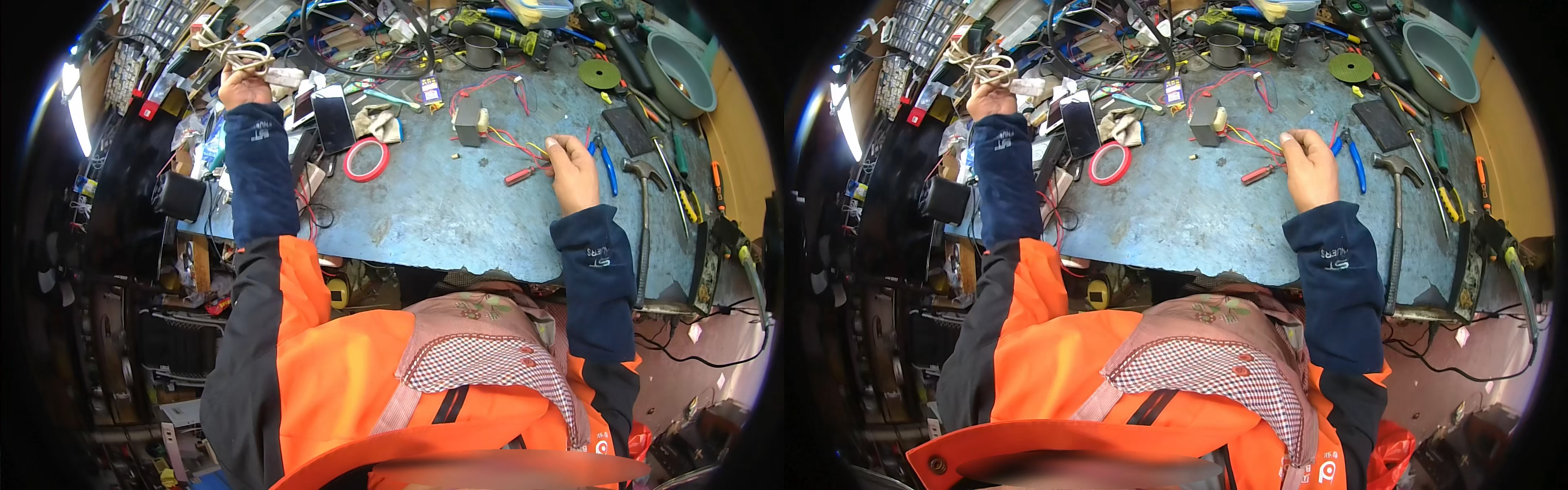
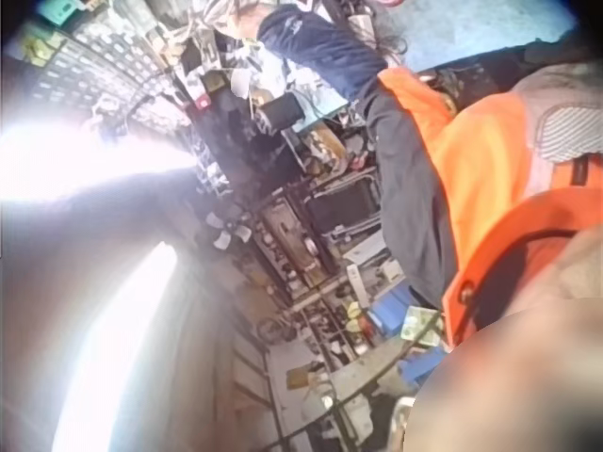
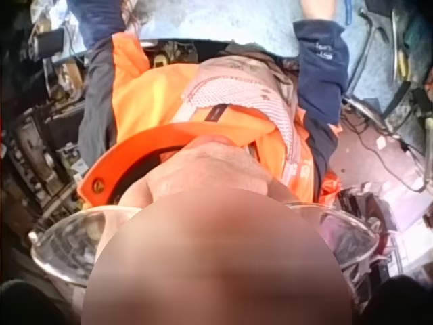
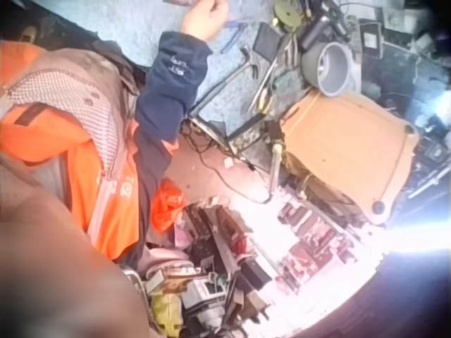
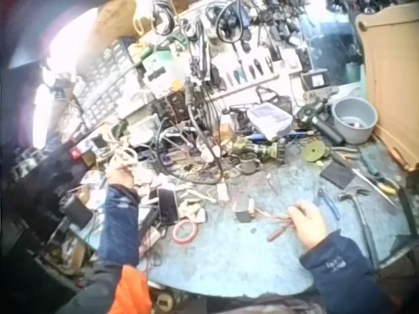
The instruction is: The person uses a multimeter to test a white power adapter and a small white box with wires. They connect the multimeter probes to the adapter and the box, then open the box to inspect the internal wiring and components.
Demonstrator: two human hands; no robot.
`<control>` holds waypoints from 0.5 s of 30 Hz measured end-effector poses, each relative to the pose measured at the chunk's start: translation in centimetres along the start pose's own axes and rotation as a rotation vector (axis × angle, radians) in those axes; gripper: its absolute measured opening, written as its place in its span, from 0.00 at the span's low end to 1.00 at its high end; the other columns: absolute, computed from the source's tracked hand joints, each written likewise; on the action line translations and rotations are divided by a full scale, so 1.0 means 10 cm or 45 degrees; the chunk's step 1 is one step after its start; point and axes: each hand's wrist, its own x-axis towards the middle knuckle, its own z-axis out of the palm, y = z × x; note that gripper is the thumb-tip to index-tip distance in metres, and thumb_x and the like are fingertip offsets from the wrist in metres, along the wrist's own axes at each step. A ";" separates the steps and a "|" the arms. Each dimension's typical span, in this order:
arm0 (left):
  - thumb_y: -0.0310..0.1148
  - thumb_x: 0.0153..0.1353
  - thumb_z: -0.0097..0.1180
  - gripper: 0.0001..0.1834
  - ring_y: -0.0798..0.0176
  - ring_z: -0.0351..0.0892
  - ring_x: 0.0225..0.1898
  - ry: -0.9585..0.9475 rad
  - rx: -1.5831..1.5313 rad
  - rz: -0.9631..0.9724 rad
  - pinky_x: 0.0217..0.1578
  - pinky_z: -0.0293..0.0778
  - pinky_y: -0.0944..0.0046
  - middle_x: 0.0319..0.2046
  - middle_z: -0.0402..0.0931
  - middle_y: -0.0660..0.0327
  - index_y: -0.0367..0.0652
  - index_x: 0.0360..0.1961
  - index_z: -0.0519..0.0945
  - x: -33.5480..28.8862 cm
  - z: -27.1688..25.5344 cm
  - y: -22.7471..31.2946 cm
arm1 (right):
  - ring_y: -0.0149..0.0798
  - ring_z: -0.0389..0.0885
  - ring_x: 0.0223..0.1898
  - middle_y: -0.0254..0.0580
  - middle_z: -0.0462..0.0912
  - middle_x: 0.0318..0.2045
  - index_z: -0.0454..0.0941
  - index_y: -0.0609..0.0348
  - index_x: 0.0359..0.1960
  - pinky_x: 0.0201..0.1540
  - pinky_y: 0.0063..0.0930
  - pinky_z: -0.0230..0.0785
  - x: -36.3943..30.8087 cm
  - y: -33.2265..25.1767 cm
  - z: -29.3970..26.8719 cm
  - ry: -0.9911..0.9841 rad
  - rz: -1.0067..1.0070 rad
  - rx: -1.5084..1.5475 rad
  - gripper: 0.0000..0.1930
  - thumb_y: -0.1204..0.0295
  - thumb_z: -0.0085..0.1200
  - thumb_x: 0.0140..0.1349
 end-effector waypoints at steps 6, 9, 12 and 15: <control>0.36 0.67 0.53 0.23 0.45 0.86 0.43 -0.366 -0.435 -0.509 0.48 0.83 0.42 0.42 0.84 0.49 0.32 0.59 0.78 -1.51 1.32 0.39 | 0.46 0.87 0.41 0.47 0.89 0.39 0.85 0.62 0.47 0.46 0.38 0.77 -0.16 -0.17 0.05 0.114 -0.276 -0.402 0.14 0.62 0.59 0.75; 0.24 0.46 0.65 0.33 0.57 0.84 0.33 -0.286 -0.407 -0.744 0.42 0.87 0.53 0.35 0.81 0.56 0.31 0.58 0.77 -2.24 1.96 0.22 | 0.57 0.86 0.44 0.50 0.88 0.40 0.86 0.60 0.43 0.49 0.43 0.77 -0.26 -0.27 0.01 0.305 -0.767 -0.853 0.08 0.68 0.61 0.71; 0.19 0.48 0.63 0.32 0.58 0.85 0.35 -0.454 -0.436 -0.913 0.41 0.86 0.58 0.42 0.83 0.54 0.32 0.59 0.77 -2.78 2.40 0.07 | 0.45 0.86 0.41 0.46 0.87 0.38 0.86 0.61 0.45 0.45 0.36 0.78 -0.34 -0.38 0.02 0.279 -0.821 -0.334 0.07 0.72 0.62 0.71; 0.14 0.53 0.58 0.30 0.62 0.87 0.45 -0.506 -0.158 -0.890 0.47 0.84 0.62 0.49 0.85 0.53 0.32 0.60 0.76 -3.21 2.72 -0.10 | 0.29 0.84 0.40 0.38 0.87 0.39 0.83 0.64 0.55 0.43 0.27 0.79 -0.51 -0.39 0.04 0.137 -0.629 0.178 0.14 0.73 0.66 0.71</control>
